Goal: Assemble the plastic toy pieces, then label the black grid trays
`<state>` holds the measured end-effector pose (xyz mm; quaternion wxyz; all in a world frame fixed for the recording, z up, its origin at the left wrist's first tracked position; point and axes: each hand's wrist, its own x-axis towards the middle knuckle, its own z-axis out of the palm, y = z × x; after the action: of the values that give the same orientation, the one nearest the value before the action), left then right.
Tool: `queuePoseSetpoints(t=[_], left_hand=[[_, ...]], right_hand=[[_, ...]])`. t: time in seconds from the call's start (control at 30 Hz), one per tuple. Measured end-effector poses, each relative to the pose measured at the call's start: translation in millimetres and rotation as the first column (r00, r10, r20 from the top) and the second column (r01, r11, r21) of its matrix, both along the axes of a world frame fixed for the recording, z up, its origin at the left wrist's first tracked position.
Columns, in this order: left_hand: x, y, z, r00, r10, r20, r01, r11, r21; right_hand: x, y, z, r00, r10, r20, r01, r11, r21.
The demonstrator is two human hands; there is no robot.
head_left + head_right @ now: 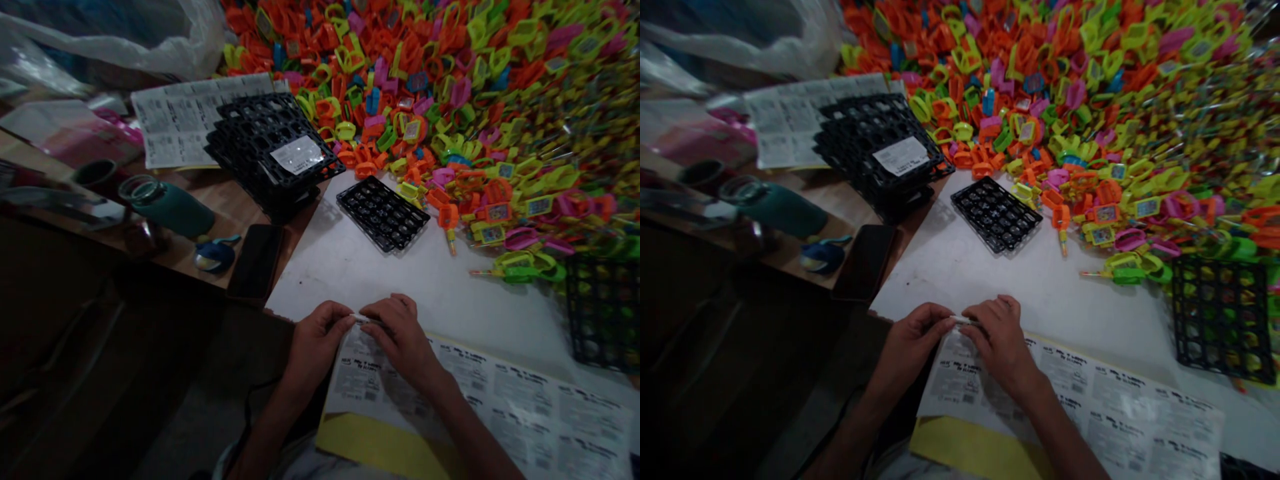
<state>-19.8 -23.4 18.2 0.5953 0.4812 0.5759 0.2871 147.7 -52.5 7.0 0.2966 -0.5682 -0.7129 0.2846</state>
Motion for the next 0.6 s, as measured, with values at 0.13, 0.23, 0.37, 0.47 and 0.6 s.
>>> queuePoseSetpoints(t=[0.13, 0.23, 0.37, 0.47, 0.6], left_hand=[[0.6, 0.2, 3.1, 0.999, -0.002, -0.039, 0.004, 0.999, 0.034], [-0.2, 0.6, 3.8, 0.998, -0.019, -0.054, 0.021, 0.999, 0.046], [0.4, 1.1, 4.4, 0.996, -0.032, -0.077, 0.035, 0.999, 0.039], [1.0, 2.6, 4.5, 0.996, -0.038, -0.079, 0.041, 0.998, 0.038], [1.1, 5.9, 1.5, 0.986, -0.035, -0.162, 0.053, 0.993, 0.105]], right_hand=[[-9.6, 6.0, 3.0, 1.000, -0.002, -0.028, 0.003, 0.998, 0.059], [-10.4, 5.0, 1.0, 0.999, -0.042, -0.003, 0.042, 0.985, 0.170], [-9.1, 1.5, -4.5, 0.996, -0.053, 0.074, 0.028, 0.952, 0.303], [-9.6, -0.8, -10.8, 0.994, -0.034, 0.107, -0.008, 0.929, 0.371], [-10.9, -9.9, -15.0, 0.997, 0.043, 0.069, -0.068, 0.905, 0.419]])
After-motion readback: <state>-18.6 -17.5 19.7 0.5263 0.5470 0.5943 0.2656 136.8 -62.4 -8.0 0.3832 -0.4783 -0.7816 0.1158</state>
